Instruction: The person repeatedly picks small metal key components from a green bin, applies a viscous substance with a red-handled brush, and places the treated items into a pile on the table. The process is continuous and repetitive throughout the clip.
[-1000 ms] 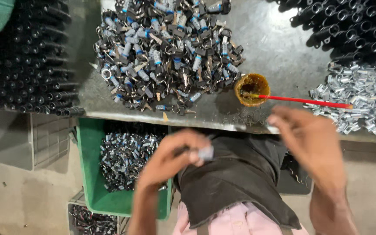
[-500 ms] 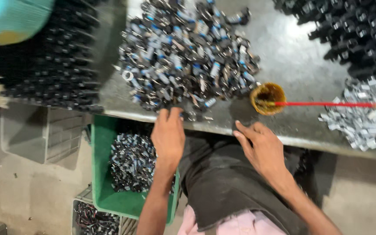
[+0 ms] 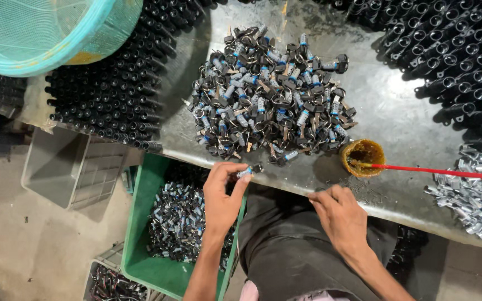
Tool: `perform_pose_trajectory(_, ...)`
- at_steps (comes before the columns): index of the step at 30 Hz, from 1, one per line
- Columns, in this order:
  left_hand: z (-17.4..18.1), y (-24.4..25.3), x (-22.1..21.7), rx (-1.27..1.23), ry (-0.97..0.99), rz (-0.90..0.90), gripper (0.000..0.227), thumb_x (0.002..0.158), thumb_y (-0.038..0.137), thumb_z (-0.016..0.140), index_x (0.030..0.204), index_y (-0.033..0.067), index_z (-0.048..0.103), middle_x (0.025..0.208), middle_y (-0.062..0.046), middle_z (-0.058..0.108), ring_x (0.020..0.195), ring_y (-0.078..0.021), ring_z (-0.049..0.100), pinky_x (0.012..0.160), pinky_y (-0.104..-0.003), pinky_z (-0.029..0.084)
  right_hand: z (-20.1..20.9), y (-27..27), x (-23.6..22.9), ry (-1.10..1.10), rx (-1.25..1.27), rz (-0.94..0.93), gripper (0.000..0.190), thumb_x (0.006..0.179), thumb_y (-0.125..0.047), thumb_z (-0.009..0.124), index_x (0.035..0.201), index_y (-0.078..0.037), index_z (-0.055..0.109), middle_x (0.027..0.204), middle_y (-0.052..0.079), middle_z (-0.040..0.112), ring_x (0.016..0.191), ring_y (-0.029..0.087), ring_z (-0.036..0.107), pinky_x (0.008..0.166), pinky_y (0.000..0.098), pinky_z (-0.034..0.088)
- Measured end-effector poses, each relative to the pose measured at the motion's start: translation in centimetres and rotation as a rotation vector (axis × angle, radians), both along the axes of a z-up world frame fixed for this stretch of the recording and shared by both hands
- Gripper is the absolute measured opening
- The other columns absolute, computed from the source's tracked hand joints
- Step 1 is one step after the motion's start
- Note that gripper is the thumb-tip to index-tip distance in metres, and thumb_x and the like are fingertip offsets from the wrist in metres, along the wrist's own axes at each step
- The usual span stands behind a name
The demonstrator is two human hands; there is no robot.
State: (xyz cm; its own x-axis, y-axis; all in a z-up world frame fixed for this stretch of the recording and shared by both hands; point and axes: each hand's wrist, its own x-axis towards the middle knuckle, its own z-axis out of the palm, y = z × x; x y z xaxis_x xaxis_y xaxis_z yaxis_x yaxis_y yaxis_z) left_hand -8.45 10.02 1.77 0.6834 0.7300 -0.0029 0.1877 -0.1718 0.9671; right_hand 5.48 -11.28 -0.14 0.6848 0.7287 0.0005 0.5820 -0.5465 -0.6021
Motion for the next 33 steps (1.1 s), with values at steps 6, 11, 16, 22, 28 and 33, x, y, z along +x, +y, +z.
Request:
perform_pose_trajectory(6,0.7,-3.7,1.0,-0.668,-0.603,-0.041,0.018,0.116,0.018,0.058,0.109,0.0021,0.064,0.084,-0.001,0.058,0.084,-0.0088,0.058,0.089,-0.033,0.054,1.0,-1.3,0.0,0.331,0.181,-0.137,0.015,0.079,-0.011,0.081,0.092,-0.013,0.074,0.076,-0.001,0.058,0.064,0.011,0.055,0.057,0.0274,0.046)
perform_pose_trajectory(11,3.3,-6.9,3.2,-0.813,-0.068,-0.195,0.023,0.102,0.015,0.053,0.118,0.0031,0.065,0.081,0.0,0.051,0.078,-0.0094,0.052,0.077,-0.027,0.048,1.5,-1.8,0.4,0.574,0.315,-0.269,0.01,0.086,-0.005,0.076,0.094,-0.004,0.07,0.082,-0.002,0.055,0.068,0.007,0.045,0.058,0.0223,0.039)
perform_pose_trajectory(16,4.4,-7.2,3.6,-0.084,-0.076,-0.34,0.029,0.109,0.018,0.042,0.121,-0.0012,0.061,0.102,-0.001,0.059,0.093,-0.0104,0.056,0.085,-0.026,0.045,1.3,-2.1,0.3,0.707,0.447,-0.258,0.011,0.089,0.002,0.072,0.098,-0.002,0.069,0.091,-0.003,0.052,0.077,0.004,0.045,0.063,0.0178,0.039)
perform_pose_trajectory(22,0.9,-8.3,4.3,-0.647,-0.06,-0.297,0.027,0.116,0.022,0.043,0.118,0.0017,0.06,0.1,-0.002,0.061,0.095,-0.0087,0.056,0.091,-0.024,0.048,1.9,-2.1,0.3,0.647,0.439,-0.227,0.013,0.085,0.003,0.077,0.095,-0.002,0.073,0.089,-0.001,0.057,0.076,0.004,0.049,0.063,0.0192,0.04)
perform_pose_trajectory(28,-0.3,-9.0,3.8,-1.355,-0.18,-0.162,0.031,0.103,0.018,0.056,0.133,0.0076,0.055,0.106,-0.001,0.062,0.098,-0.0095,0.06,0.091,-0.027,0.051,2.7,-1.3,0.2,0.567,0.536,-0.201,0.015,0.083,0.005,0.081,0.092,-0.002,0.071,0.096,0.003,0.068,0.08,0.004,0.053,0.072,0.0188,0.046)
perform_pose_trajectory(33,0.3,-9.5,3.7,-1.3,-0.202,-0.159,0.026,0.105,0.017,0.06,0.129,0.0085,0.057,0.111,-0.001,0.062,0.091,-0.0116,0.058,0.073,-0.028,0.052,3.0,-0.6,0.1,0.734,0.584,-0.287,0.014,0.084,0.009,0.077,0.094,0.0,0.071,0.098,0.006,0.064,0.08,0.005,0.055,0.072,0.0202,0.054)
